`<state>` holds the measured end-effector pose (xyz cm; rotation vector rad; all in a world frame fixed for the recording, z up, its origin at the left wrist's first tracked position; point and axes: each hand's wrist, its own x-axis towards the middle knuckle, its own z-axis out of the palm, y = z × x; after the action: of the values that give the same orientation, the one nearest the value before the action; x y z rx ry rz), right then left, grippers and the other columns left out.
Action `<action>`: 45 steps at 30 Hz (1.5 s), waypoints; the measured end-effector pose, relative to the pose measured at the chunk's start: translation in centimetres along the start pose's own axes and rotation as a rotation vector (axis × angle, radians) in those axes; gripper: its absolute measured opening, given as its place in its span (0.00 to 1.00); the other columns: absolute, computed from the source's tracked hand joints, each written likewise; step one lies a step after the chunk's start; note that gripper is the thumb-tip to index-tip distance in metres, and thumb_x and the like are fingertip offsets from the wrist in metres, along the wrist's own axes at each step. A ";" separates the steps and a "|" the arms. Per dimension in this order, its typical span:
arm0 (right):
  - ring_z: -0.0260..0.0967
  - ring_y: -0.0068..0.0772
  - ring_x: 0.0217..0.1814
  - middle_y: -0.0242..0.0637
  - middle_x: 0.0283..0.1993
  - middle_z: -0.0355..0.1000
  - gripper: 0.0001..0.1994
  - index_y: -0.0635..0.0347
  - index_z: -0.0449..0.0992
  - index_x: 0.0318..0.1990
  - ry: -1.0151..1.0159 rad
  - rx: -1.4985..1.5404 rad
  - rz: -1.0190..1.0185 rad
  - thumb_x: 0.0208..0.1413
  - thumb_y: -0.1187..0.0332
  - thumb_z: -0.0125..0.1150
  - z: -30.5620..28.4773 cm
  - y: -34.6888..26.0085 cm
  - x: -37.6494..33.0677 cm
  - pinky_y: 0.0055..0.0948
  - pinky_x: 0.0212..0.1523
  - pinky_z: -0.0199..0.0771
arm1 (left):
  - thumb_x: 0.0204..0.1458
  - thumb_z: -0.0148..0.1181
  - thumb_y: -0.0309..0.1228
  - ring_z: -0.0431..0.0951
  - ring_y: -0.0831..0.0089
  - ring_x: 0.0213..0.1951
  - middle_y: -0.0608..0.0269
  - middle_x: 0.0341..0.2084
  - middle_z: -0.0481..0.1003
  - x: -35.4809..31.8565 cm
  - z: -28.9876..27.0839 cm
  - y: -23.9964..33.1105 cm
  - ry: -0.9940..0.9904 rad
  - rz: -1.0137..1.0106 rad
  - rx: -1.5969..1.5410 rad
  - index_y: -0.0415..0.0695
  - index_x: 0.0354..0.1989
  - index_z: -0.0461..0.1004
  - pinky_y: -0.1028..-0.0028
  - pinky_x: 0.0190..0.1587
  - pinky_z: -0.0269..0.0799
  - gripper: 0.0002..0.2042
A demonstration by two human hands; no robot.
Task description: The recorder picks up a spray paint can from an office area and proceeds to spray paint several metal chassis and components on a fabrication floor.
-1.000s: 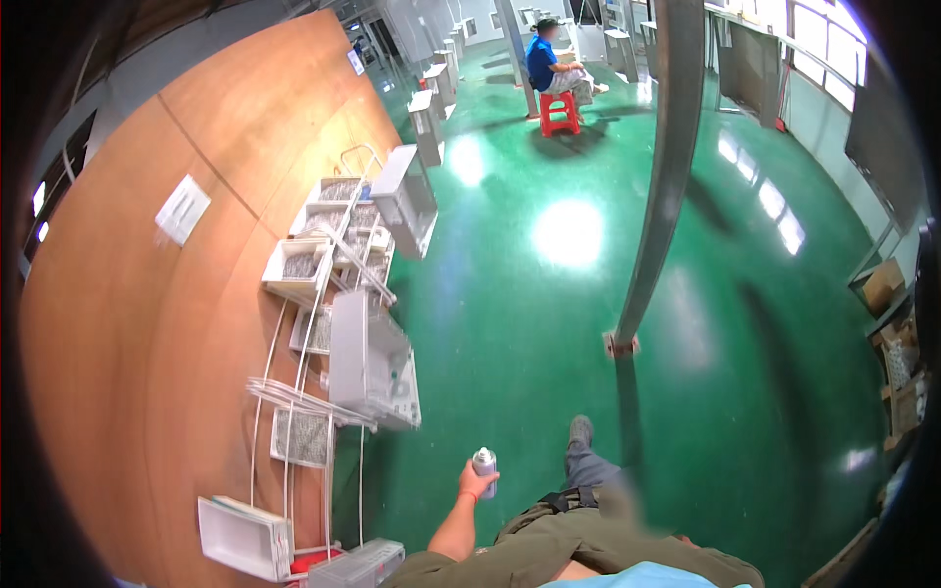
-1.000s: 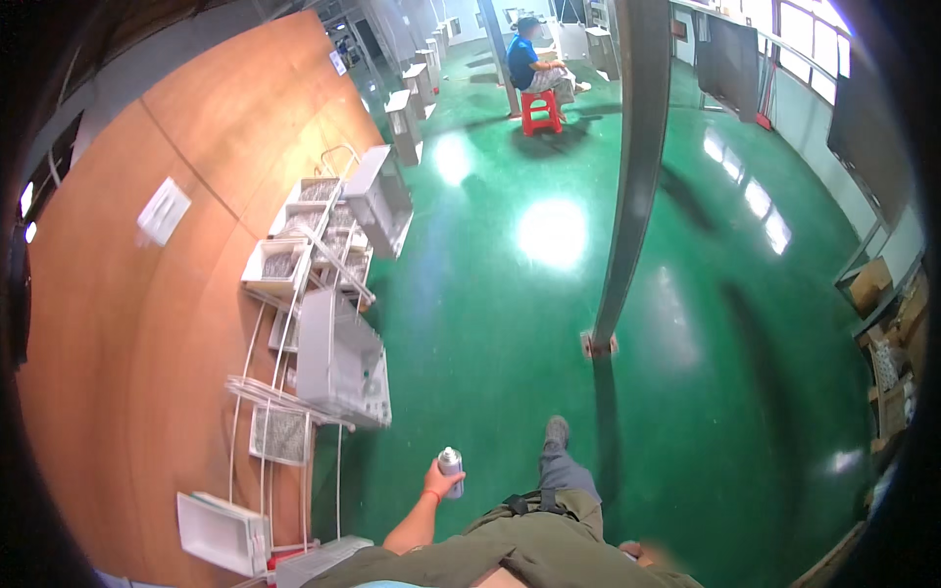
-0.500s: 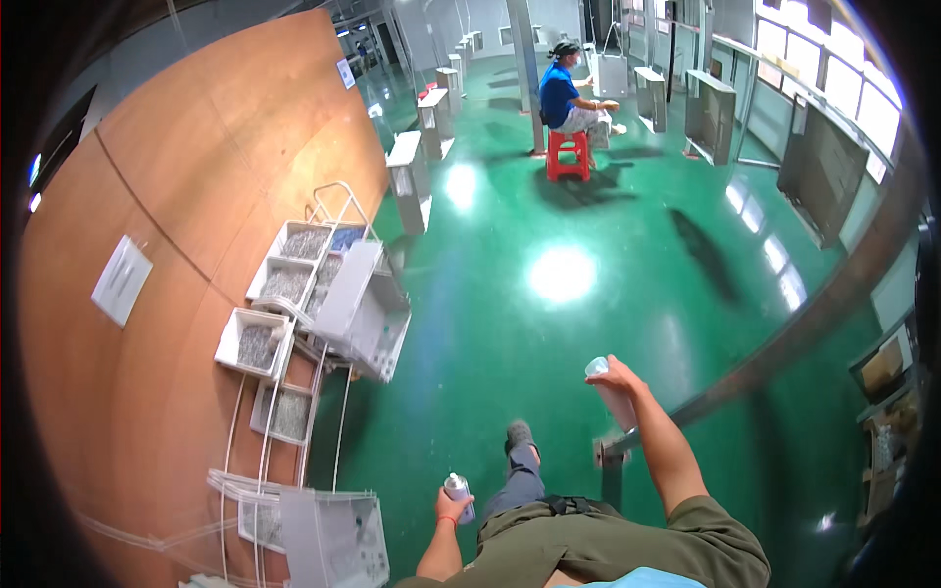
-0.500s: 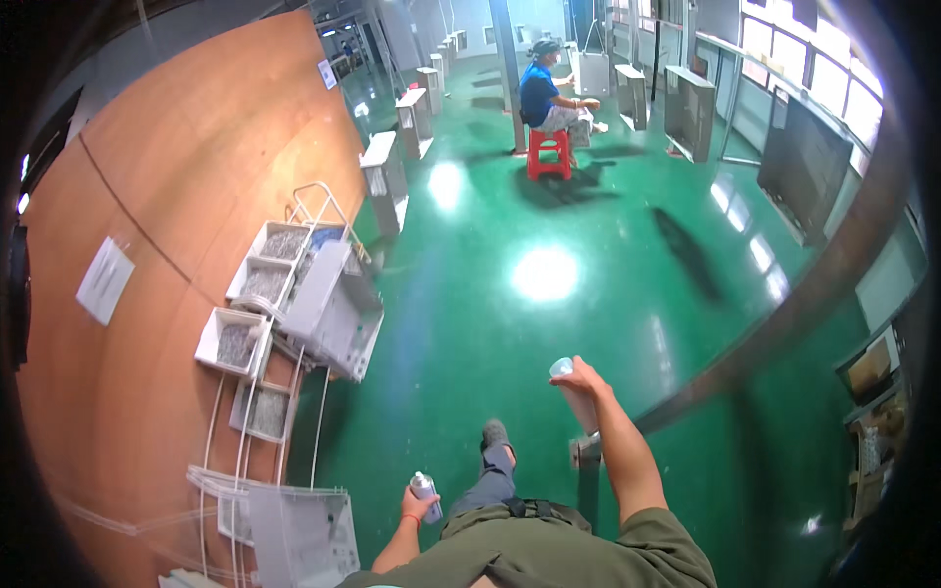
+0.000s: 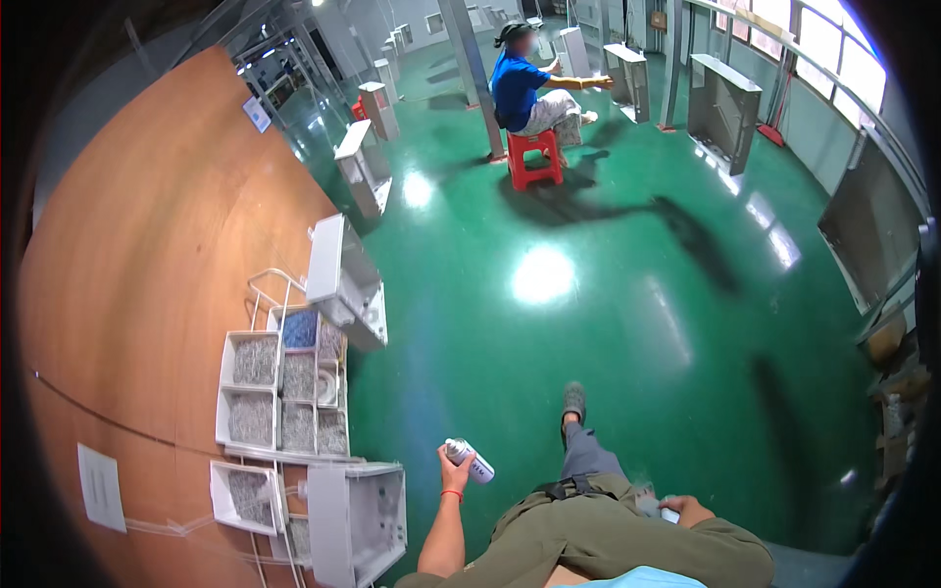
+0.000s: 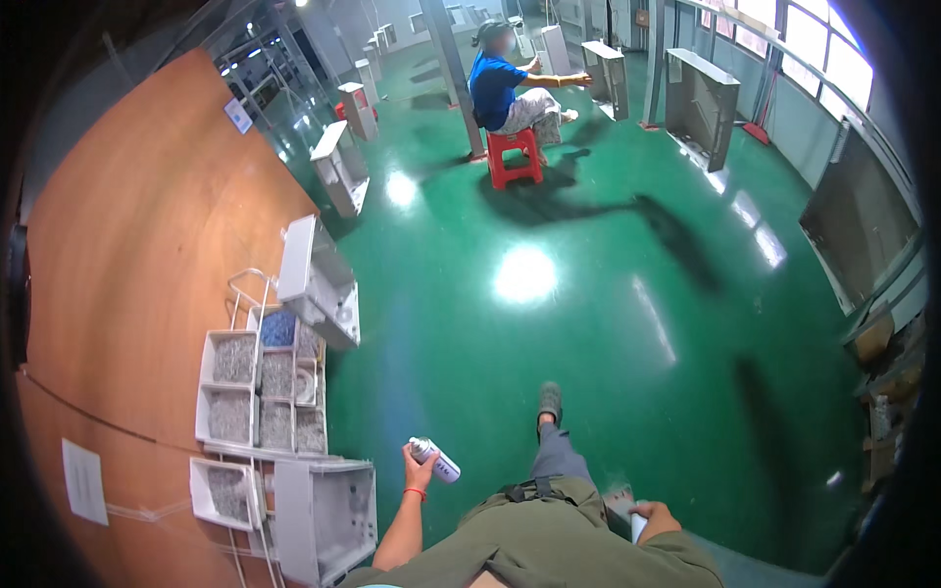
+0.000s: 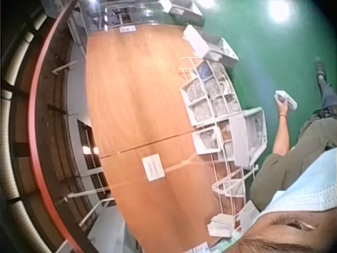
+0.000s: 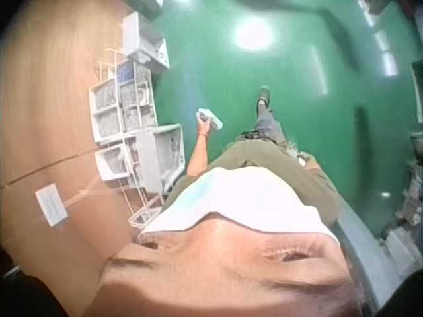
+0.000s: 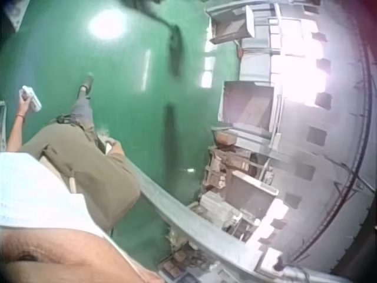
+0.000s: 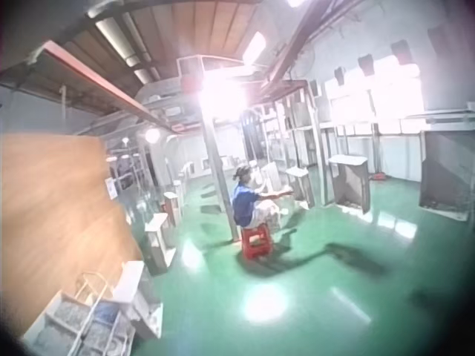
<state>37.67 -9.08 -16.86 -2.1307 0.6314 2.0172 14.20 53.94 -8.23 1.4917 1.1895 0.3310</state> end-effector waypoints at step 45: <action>0.72 0.43 0.66 0.44 0.67 0.71 0.40 0.57 0.75 0.63 0.245 -0.227 -0.288 0.45 0.42 0.71 -65.1 -171.3 -20.6 0.46 0.65 0.71 | 0.32 0.80 0.32 0.72 0.51 0.50 0.52 0.44 0.70 140.9 25.3 79.8 0.292 0.197 0.403 0.44 0.47 0.69 0.56 0.55 0.71 0.32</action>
<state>164.29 124.87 -22.00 -2.4548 0.1104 1.7621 134.92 164.69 -3.11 1.9686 1.3991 0.4745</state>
